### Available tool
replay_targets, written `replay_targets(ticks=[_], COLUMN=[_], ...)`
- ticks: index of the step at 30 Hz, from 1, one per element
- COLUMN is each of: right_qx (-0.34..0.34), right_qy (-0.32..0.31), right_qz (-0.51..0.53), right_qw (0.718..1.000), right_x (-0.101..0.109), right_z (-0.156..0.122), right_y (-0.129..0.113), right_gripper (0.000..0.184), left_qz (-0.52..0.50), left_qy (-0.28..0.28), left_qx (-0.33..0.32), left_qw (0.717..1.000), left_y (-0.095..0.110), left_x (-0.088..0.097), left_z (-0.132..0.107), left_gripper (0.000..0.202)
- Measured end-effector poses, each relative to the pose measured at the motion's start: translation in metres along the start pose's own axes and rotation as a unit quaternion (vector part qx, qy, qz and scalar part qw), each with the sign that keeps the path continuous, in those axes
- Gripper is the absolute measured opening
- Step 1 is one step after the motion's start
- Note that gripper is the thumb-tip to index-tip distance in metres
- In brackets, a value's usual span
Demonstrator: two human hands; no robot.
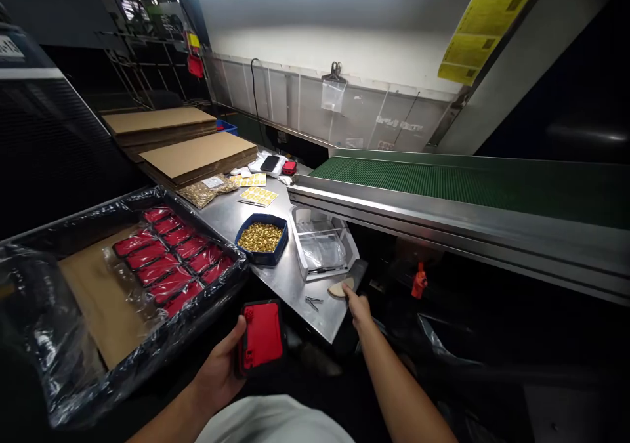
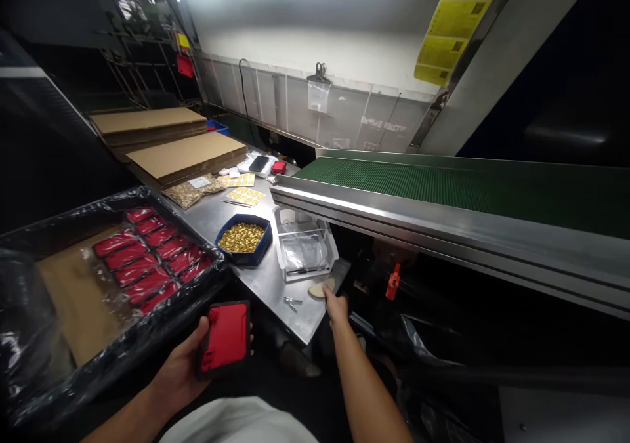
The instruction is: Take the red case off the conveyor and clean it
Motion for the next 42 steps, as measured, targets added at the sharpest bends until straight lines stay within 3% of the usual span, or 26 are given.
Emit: replay_targets(ticks=[4,8,11,13,18,22,24,27,30,33,38,42], right_qx=[-0.055,-0.079,-0.072,-0.069,-0.065,-0.037,0.009,0.157,0.327,0.436,0.476,0.466], right_qy=[-0.015,-0.019,-0.06,-0.064,-0.054,-0.114,-0.126,-0.144,-0.179,-0.189,-0.18,-0.159], right_qz=[0.041,0.094,0.14,0.155,0.187,0.239,0.223,0.095,-0.006,-0.042,-0.064,-0.065], right_qw=[0.998,0.992,0.986,0.983,0.979,0.964,0.967,0.972,0.928,0.879,0.859,0.868], right_x=[0.025,0.048,0.048,0.046,0.039,0.035,0.038,0.043,0.039,0.032,0.026,0.027], right_z=[-0.006,-0.012,-0.019,-0.027,-0.053,-0.085,-0.107,-0.151,-0.194,-0.219,-0.222,-0.221], right_y=[0.027,0.039,0.042,0.046,0.046,0.017,-0.008,-0.057,-0.102,-0.124,-0.126,-0.123], right_gripper=[0.029,0.037,0.046,0.05,0.056,0.058,0.05,0.034,0.023,0.025,0.026,0.023], left_qz=[-0.045,-0.06,-0.051,-0.034,-0.011,-0.005,0.007,0.02,0.014,0.019,0.046,0.071], left_qy=[-0.01,-0.077,-0.15,-0.17,-0.139,-0.131,-0.118,-0.096,-0.1,-0.098,-0.079,-0.069], left_qx=[-0.02,0.01,0.038,0.049,0.077,0.087,0.084,0.088,0.095,0.107,0.085,0.082], left_qw=[0.999,0.995,0.987,0.984,0.987,0.988,0.989,0.991,0.99,0.989,0.992,0.992], left_y=[-0.001,-0.009,-0.015,-0.018,-0.027,-0.035,-0.038,-0.043,-0.048,-0.051,-0.05,-0.053], left_x=[0.006,-0.008,-0.025,-0.034,-0.054,-0.064,-0.065,-0.064,-0.067,-0.068,-0.067,-0.063], left_z=[0.005,0.013,0.017,0.019,0.018,0.017,0.016,0.011,0.004,0.001,0.001,-0.001], left_gripper=[0.045,0.051,0.058,0.059,0.062,0.075,0.074,0.065,0.059,0.062,0.062,0.059])
Point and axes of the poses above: each hand's wrist, its own z-axis towards the middle knuckle, its own x-axis out of the back of the hand, y = z × x, the point moved 5 cm from there along z, towards the middle knuckle, and after that the axes turned 10 degrees about -z, right-handed, at the moved point
